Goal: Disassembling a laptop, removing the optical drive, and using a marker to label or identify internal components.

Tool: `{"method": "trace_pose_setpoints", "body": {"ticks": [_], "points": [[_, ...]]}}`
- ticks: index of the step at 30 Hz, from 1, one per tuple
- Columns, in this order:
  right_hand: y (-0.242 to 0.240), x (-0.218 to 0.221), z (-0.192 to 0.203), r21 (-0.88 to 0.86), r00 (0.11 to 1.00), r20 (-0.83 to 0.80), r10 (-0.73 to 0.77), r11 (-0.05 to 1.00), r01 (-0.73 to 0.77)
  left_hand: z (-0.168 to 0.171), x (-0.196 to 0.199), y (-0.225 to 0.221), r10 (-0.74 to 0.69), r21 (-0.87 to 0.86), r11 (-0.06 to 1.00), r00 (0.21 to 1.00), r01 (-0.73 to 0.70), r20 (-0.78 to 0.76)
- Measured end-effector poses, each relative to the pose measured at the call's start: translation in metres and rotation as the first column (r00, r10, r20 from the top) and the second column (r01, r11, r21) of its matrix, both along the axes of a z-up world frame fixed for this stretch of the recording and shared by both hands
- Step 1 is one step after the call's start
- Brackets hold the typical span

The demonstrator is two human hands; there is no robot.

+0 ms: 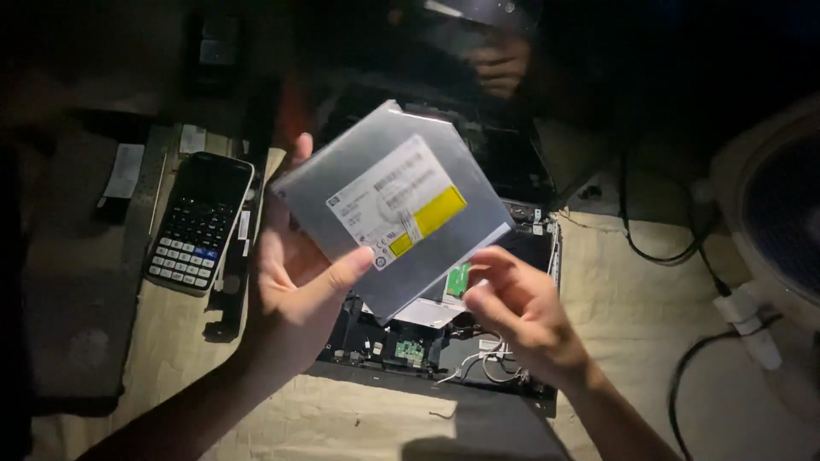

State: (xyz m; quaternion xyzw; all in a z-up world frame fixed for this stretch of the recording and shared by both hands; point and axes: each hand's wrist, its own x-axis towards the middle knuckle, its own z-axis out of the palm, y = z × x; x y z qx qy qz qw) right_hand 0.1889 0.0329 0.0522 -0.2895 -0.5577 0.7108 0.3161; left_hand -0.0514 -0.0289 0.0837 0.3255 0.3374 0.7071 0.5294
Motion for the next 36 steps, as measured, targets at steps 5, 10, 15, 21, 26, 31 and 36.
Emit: {"method": "trace_pose_setpoints", "body": {"ticks": [5, 10, 15, 21, 26, 31, 36], "points": [[0.024, 0.013, 0.022, 0.270, 0.946, 0.258, -0.194, 0.955, 0.122, -0.006, -0.023, 0.015, -0.091, -0.090, 0.994, 0.933, 0.064, -0.347], [0.028, 0.015, 0.035, 0.282, 0.931, 0.352, -0.095, 0.959, -0.009, 0.001, -0.016, 0.023, -0.612, -0.472, 0.780, 0.658, 0.411, -0.438], [0.021, 0.004, 0.037, -0.081, 0.857, 0.443, 0.263, 0.964, -0.254, -0.014, -0.004, 0.020, -0.399, -0.280, 0.913, 0.501, 0.298, -0.768], [0.034, 0.005, 0.045, -0.167, 0.932, 0.346, -0.106, 0.971, 0.173, 0.000, -0.019, 0.018, 0.173, 0.187, 0.981, 0.207, 0.052, -0.963], [0.052, 0.010, 0.029, -0.347, 0.903, 0.426, -0.055, 0.912, 0.220, -0.019, -0.018, 0.023, 0.081, 0.050, 0.965, -0.112, 0.258, -0.990], [0.054, 0.013, 0.017, -0.353, 0.934, 0.338, 0.112, 0.935, 0.016, -0.024, -0.023, 0.030, -0.039, -0.104, 0.949, -0.217, 0.299, -0.975], [0.056, 0.009, 0.016, -0.394, 0.908, 0.394, 0.142, 0.919, 0.027, -0.029, -0.030, 0.035, -0.056, -0.076, 0.870, -0.055, 0.487, -0.997]]}}
